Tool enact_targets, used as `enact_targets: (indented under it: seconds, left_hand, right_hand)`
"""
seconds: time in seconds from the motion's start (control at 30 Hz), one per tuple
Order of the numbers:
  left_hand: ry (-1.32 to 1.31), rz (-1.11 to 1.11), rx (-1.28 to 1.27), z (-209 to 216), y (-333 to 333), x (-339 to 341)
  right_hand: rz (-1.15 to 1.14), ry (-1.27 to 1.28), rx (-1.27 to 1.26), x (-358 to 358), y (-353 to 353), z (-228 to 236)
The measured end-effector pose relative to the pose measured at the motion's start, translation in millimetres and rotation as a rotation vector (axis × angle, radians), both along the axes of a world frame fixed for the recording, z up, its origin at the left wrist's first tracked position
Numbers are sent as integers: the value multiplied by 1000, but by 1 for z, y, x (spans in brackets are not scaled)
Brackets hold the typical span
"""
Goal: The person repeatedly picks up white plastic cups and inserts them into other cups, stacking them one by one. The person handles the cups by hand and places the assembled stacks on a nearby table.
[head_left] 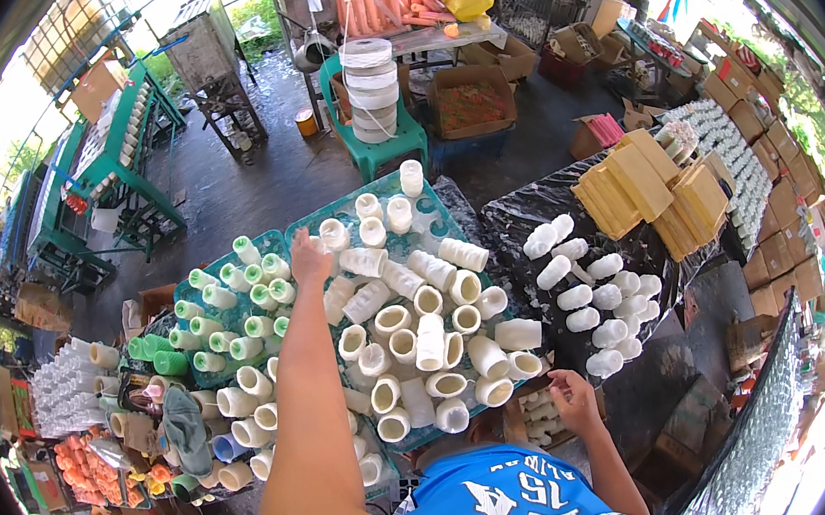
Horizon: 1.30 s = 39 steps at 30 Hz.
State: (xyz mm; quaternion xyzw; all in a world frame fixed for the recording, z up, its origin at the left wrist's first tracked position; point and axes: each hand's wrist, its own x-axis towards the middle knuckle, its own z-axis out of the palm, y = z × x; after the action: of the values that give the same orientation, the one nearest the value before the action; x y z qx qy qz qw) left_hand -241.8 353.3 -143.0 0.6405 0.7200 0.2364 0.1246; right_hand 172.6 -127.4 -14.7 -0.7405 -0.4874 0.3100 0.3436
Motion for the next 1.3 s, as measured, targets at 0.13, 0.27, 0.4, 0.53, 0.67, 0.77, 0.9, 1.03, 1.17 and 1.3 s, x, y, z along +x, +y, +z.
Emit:
enact_targets:
  seconds: [0.13, 0.27, 0.4, 0.53, 0.67, 0.77, 0.9, 1.03, 1.17, 1.3]
  left_hand:
    - [70, -69, -13, -7, -17, 10]
    - [86, 27, 272, -23, -50, -4]
    - [-146, 23, 484, 56, -96, 14]
    - [-808, -17, 371, 136, -171, 48]
    - [-1492, -98, 213, 187, -233, 100]
    - [-1425, -163, 259, 195, -268, 140]
    - [-920, -204, 370, 178, -307, 168]
    - [-1203, -6, 30, 154, -328, 170]
    - [-1502, 79, -220, 168, -343, 168]
    - [-1678, 146, -353, 194, -351, 165]
  right_hand:
    - [-6, -6, -21, 4, -10, 1]
    - [19, 26, -26, 13, -14, -3]
    - [-33, 182, -44, 15, -4, -12]
    - [139, 246, -83, -11, 50, -4]
    - [342, 88, 315, -68, 130, 32]
    - [404, 292, 295, -97, 176, 60]
    - [297, 952, -104, -136, 186, 74]
    - [166, 706, 249, -154, 175, 30]
    - [113, 734, 285, -164, 159, 23]
    - [227, 752, 305, -158, 159, 14]
